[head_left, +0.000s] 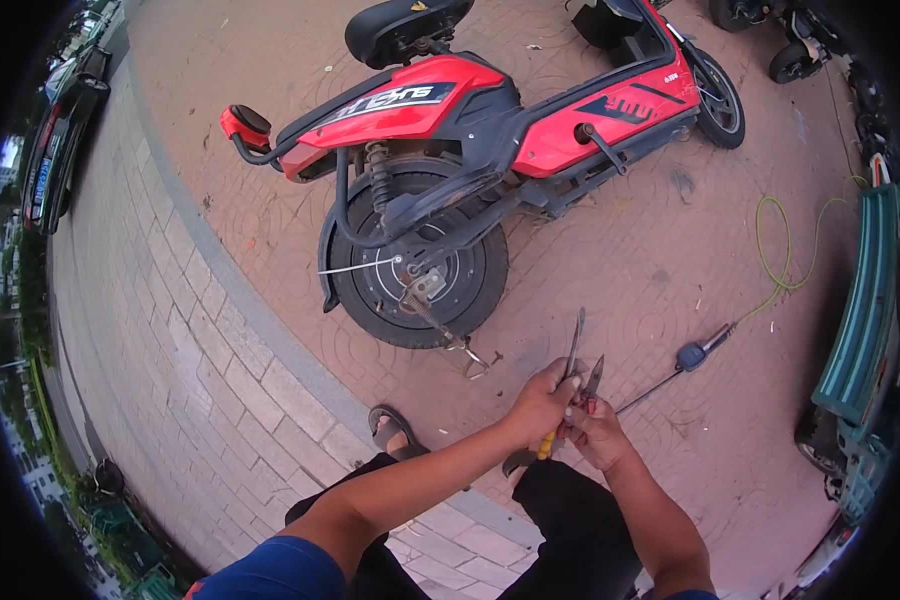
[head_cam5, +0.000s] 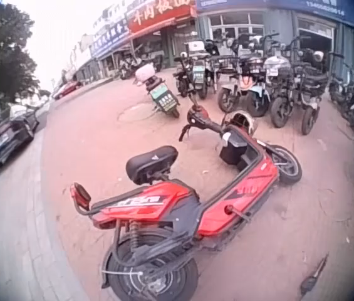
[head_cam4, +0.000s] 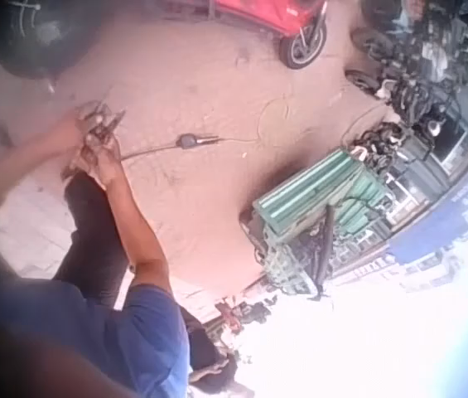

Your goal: The person repairs a red scooter by using pliers and a screwdriver to manipulate parts of the rear wheel assembly, and then uses a power tool to tighten or loosen components.

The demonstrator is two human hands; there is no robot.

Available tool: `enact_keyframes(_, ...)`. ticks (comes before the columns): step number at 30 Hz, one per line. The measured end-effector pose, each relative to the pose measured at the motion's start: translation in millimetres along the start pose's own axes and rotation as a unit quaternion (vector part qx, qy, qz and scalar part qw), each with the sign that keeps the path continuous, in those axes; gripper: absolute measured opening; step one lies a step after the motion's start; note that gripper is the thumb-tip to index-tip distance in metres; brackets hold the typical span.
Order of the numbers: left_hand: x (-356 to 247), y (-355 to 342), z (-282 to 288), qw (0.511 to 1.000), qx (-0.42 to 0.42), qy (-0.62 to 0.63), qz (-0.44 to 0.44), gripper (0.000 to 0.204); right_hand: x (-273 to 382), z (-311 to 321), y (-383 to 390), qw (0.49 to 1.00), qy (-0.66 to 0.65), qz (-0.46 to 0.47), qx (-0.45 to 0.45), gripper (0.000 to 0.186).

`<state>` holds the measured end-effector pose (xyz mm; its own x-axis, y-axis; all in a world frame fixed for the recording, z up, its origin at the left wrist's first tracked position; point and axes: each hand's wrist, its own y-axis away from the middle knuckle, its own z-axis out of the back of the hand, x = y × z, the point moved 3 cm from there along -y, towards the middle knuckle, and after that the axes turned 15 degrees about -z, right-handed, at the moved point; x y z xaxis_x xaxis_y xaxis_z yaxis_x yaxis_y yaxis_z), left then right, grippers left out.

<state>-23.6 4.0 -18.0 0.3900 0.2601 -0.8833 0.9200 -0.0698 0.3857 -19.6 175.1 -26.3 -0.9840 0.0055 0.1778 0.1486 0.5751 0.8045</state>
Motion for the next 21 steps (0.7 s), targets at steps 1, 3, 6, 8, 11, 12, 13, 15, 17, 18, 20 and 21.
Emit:
enact_keyframes(1,-7.1,-12.8,-32.0,0.999,-0.001,-0.003,-0.042,0.025,13.4,29.6,15.9,1.000,0.008,0.020,0.002,0.035)
enact_keyframes(3,46.6,-48.5,-36.7,0.974,-0.008,-0.105,-0.202,0.035,15.3,69.5,-27.4,0.996,0.018,0.053,-0.069,0.037)
enact_keyframes(6,111.5,-75.9,-61.1,0.943,-0.062,-0.172,-0.279,0.048,35.9,113.0,-66.9,0.990,0.070,0.077,-0.094,0.048)
enact_keyframes(8,149.7,-94.0,-66.7,0.938,-0.056,-0.196,-0.280,0.052,37.7,143.8,-93.3,0.988,0.090,0.092,-0.087,0.050)
enact_keyframes(11,189.2,-118.8,-64.3,0.937,-0.026,-0.239,-0.253,0.059,26.3,180.1,-131.2,0.987,0.083,0.125,-0.060,0.053)
enact_keyframes(12,205.1,-127.0,-64.5,0.935,0.009,-0.266,-0.235,0.060,17.2,191.0,-141.6,0.989,0.035,0.134,-0.052,0.052)
enact_keyframes(13,212.1,-127.5,-53.5,0.929,0.034,-0.301,-0.211,0.060,8.2,192.4,-161.4,0.990,-0.011,0.136,-0.030,0.052)
enact_keyframes(15,201.2,-118.1,-39.6,0.908,0.110,-0.368,-0.169,0.059,-14.5,218.1,-191.8,0.987,-0.036,0.154,-0.008,0.050)
enact_keyframes(17,200.8,-101.7,-18.5,0.890,0.118,-0.409,-0.162,0.054,-33.3,213.5,-214.2,0.987,-0.066,0.147,0.024,0.050)
enact_keyframes(18,194.0,-95.3,-8.0,0.886,0.118,-0.419,-0.161,0.054,-36.1,210.6,-224.7,0.986,-0.070,0.150,0.033,0.050)
enact_keyframes(20,180.4,-79.6,4.3,0.866,0.182,-0.408,-0.227,0.043,-50.4,212.0,-241.6,0.988,-0.086,0.131,0.020,0.038)
enact_keyframes(21,170.2,-70.8,10.7,0.853,0.214,-0.400,-0.259,0.038,-58.8,216.0,-251.0,0.988,-0.093,0.121,0.013,0.033)
